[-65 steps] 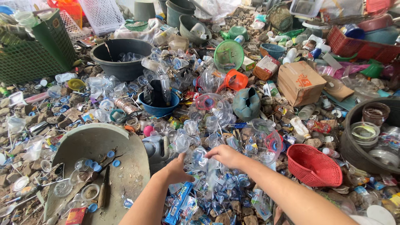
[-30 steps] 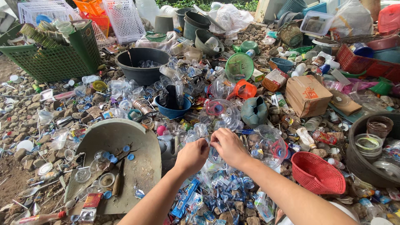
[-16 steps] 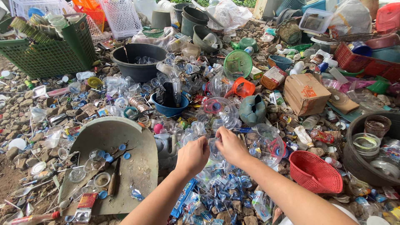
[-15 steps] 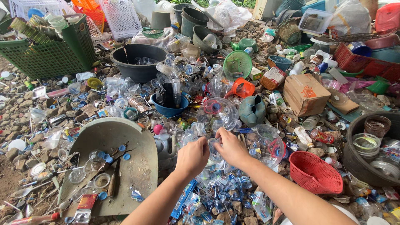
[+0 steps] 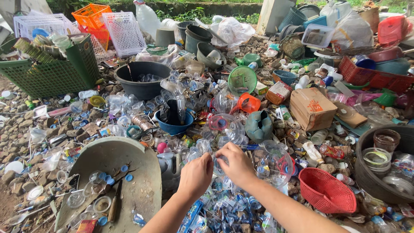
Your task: The person peels plastic seal labels from plastic cups by hand and tosses the cups into a basket.
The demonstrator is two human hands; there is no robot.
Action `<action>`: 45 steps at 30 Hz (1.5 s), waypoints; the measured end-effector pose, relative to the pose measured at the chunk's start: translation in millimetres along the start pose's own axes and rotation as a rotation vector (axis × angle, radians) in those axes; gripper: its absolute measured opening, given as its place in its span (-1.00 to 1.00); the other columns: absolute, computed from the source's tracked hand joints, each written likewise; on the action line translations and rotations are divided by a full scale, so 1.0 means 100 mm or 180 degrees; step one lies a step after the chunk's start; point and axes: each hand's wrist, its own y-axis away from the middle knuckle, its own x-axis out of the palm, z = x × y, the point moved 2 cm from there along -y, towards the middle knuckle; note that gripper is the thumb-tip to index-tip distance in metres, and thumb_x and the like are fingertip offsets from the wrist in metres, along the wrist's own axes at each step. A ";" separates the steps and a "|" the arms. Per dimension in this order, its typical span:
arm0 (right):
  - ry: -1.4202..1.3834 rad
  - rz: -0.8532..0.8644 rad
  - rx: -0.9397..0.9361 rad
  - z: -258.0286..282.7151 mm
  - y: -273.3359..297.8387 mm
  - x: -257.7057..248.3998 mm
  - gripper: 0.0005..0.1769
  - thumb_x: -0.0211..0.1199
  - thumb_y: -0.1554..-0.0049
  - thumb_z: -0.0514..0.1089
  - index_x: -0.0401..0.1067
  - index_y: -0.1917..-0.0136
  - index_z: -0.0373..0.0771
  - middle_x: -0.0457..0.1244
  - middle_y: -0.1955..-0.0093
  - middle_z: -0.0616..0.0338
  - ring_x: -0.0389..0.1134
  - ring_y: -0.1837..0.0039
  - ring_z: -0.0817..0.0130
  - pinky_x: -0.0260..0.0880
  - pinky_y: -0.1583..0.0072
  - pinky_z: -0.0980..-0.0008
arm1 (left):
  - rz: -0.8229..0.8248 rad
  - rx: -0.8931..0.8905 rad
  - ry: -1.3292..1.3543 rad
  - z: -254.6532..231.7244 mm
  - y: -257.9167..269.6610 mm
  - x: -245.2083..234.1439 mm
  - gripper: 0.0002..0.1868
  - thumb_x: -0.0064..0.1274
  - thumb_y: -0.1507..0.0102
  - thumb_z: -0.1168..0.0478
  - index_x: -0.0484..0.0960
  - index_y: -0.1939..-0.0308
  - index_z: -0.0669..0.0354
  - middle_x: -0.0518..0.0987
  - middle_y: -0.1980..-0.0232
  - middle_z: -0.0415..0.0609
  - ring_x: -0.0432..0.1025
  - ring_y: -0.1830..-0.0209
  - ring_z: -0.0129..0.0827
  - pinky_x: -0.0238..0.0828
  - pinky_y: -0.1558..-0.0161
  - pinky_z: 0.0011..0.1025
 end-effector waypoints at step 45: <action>-0.0164 0.0667 -0.0675 0.04 0.00 -0.03 -0.76 0.46 -0.02 -0.07 0.56 0.06 -0.17 0.24 0.08 0.25 0.20 -0.09 0.22 0.08 -0.16 0.20 | 0.0490 -0.0886 0.1277 0.30 -0.12 0.21 -0.72 -0.01 -0.28 0.12 0.64 0.27 0.30 0.66 0.42 0.09 0.59 0.42 -0.17 0.48 0.31 -0.28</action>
